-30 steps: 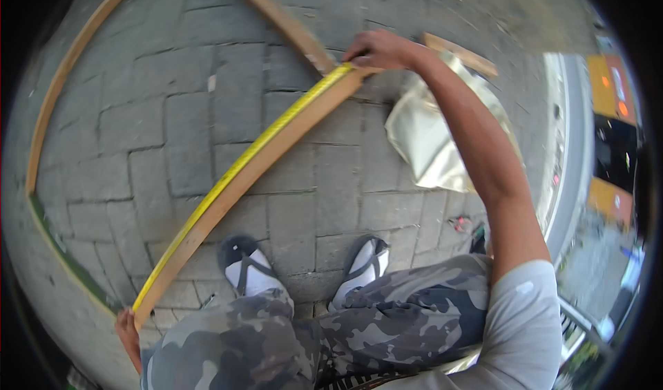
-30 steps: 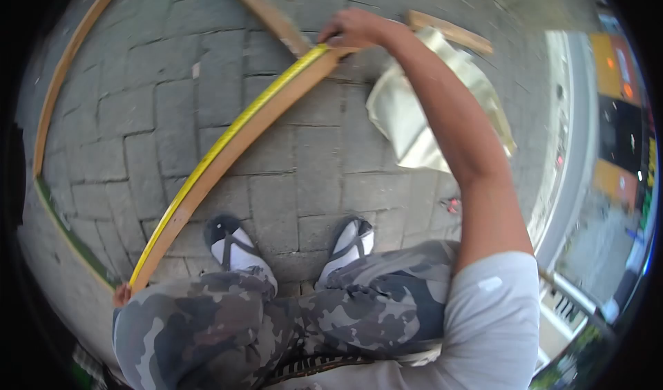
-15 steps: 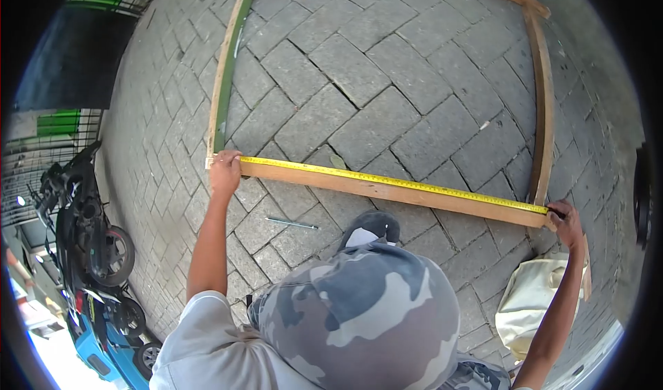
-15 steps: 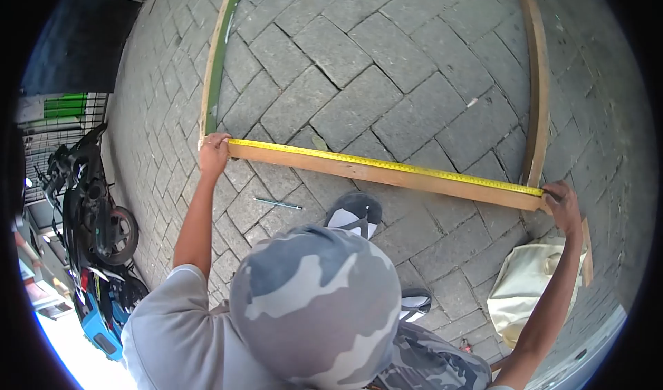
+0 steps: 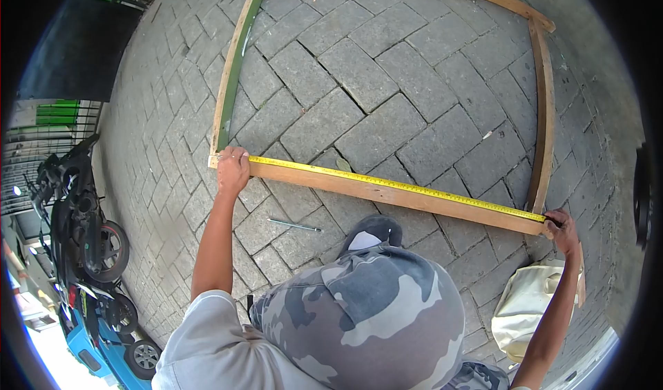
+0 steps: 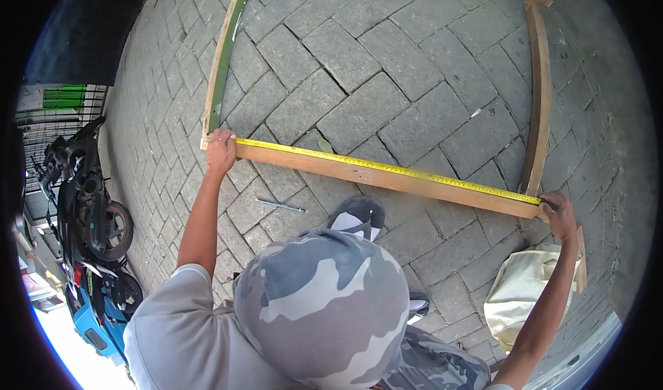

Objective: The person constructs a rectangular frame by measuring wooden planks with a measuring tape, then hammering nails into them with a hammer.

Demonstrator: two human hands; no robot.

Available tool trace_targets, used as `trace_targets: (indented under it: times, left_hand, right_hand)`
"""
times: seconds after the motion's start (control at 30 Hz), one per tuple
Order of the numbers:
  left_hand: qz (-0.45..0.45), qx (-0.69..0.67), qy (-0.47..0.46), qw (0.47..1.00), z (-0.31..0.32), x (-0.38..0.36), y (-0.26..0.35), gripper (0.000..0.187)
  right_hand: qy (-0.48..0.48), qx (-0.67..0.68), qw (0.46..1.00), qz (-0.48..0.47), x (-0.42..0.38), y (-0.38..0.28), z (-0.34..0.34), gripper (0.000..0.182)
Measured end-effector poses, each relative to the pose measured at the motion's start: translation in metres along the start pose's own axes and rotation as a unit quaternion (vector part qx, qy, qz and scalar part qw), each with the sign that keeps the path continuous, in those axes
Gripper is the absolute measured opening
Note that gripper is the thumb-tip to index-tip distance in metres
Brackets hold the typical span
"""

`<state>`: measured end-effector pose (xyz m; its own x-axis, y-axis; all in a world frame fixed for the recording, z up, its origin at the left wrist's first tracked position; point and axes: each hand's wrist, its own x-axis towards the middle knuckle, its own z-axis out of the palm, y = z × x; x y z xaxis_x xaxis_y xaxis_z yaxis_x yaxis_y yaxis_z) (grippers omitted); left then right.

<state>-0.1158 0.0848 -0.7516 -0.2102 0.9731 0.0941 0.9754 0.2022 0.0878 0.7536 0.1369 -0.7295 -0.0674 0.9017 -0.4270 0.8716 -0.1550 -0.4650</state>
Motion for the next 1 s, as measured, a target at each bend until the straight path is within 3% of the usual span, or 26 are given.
trace_targets:
  times: [0.1, 0.13, 0.17, 0.2, 0.23, 0.27, 0.3, 0.33, 0.37, 0.43, 0.7, 1.0]
  left_hand:
    - [0.032, 0.022, -0.024, 0.999, -0.001, 0.003, -0.013, 0.017]
    - [0.049, 0.029, -0.032, 0.998, 0.003, 0.003, -0.024, 0.018]
    - [0.054, 0.024, -0.017, 0.998, 0.016, -0.002, -0.051, 0.022]
    - [0.086, 0.041, -0.063, 0.993, 0.015, -0.006, -0.068, 0.027]
    - [0.146, 0.145, -0.064, 0.976, 0.035, -0.002, -0.096, 0.021]
    - [0.202, 0.131, -0.008, 0.971, 0.059, -0.003, -0.142, 0.028]
    - [0.136, 0.038, -0.039, 0.989, 0.049, -0.001, -0.128, 0.030]
    - [0.044, -0.042, -0.089, 0.994, 0.029, 0.006, -0.095, 0.031]
    - [0.095, 0.015, -0.085, 0.992, 0.034, 0.013, -0.101, 0.030]
    - [0.144, -0.041, -0.067, 0.987, 0.025, 0.015, -0.074, 0.031]
    - [0.120, -0.086, -0.033, 0.988, 0.040, 0.016, -0.088, 0.034]
    - [0.145, -0.063, -0.070, 0.985, 0.050, 0.032, -0.130, 0.036]
  right_hand:
    - [-0.001, -0.001, 0.999, -0.052, 0.007, 0.023, 0.003, 0.028]
    - [0.024, 0.007, 0.999, -0.023, 0.004, 0.021, 0.008, 0.024]
    - [-0.014, -0.047, 0.996, -0.079, 0.015, 0.030, 0.007, 0.025]
    - [-0.033, -0.112, 0.992, -0.054, 0.014, 0.007, 0.003, 0.028]
    - [0.003, -0.093, 0.994, -0.062, 0.005, -0.012, 0.002, 0.025]
    - [-0.008, -0.120, 0.987, -0.103, 0.015, 0.026, 0.008, 0.024]
    - [-0.008, -0.040, 0.993, -0.111, 0.006, 0.019, 0.005, 0.026]
    - [-0.012, -0.053, 0.993, -0.107, 0.009, 0.027, 0.008, 0.030]
    - [-0.040, -0.052, 0.997, -0.042, 0.006, 0.014, 0.003, 0.030]
    - [-0.047, -0.059, 0.997, -0.031, 0.005, 0.018, 0.005, 0.031]
    - [-0.034, -0.064, 0.997, -0.028, 0.009, 0.016, 0.007, 0.032]
    - [-0.037, -0.045, 0.998, -0.001, 0.010, 0.015, 0.009, 0.034]
